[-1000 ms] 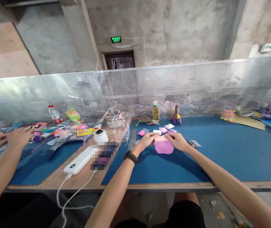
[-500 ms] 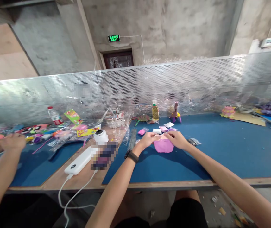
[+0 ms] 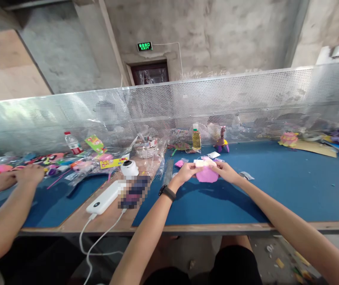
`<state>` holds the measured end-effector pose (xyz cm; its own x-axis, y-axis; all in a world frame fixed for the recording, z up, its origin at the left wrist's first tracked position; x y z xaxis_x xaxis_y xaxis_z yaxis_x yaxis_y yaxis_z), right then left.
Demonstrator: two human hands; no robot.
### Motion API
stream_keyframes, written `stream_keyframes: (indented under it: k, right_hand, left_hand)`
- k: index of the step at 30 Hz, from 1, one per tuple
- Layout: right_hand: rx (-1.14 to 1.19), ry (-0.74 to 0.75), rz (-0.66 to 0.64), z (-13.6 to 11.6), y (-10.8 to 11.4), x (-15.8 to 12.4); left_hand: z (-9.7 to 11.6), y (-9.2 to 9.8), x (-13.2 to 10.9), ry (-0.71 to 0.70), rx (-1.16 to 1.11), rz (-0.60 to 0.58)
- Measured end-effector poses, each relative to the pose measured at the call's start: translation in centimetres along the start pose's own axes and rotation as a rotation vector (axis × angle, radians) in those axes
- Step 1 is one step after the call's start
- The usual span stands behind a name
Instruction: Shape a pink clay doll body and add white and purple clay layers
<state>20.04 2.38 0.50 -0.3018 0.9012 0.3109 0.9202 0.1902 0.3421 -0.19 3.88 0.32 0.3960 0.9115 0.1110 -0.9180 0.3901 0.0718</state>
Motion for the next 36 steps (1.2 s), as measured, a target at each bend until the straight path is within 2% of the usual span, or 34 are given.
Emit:
stream_keyframes:
  k: [3, 8, 12, 15, 18, 22, 30, 36]
  right_hand:
    - [0.064, -0.095, -0.041, 0.4, -0.3, 0.0]
    - [0.068, -0.079, -0.006, 0.5, -0.2, 0.2]
    - [0.129, -0.125, 0.001, 0.8, -0.4, 0.3]
    - [0.139, -0.106, 0.065, 0.9, -0.3, 0.4]
    - [0.153, -0.08, 0.185, 0.9, 0.3, 0.6]
    - [0.171, -0.076, 0.254, 0.5, 0.6, 0.6]
    - [0.094, -0.005, 0.184, -0.9, 0.1, 0.3]
    - [0.015, 0.057, 0.192, -0.9, 0.4, 0.3]
  left_hand:
    - [0.0, 0.1, 0.1, -0.001, 0.0, 0.045]
    - [0.1, -0.2, -0.1, 0.01, -0.02, 0.002]
    - [0.1, -0.2, 0.0, -0.001, -0.028, 0.043]
    - [-0.1, 0.0, 0.1, 0.027, -0.037, 0.077]
    - [-0.5, 0.3, 0.3, 0.06, -0.026, 0.119]
    - [-0.8, 0.6, 0.4, 0.012, -0.034, 0.185]
    - [-0.5, -0.1, 0.4, -0.081, 0.141, 0.137]
    - [-0.3, -0.1, 0.2, -0.132, 0.241, 0.042]
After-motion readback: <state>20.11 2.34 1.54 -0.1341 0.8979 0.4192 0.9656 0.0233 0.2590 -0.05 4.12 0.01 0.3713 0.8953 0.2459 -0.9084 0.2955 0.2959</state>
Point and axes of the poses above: each hand's wrist, its own x-axis towards the middle knuckle, its own y-axis out of the back of the hand, z = x × y, the point moved 3 cm from there along x, towards the middle knuckle, and after that the axes turned 3 degrees about z, right-handed, at the moved point
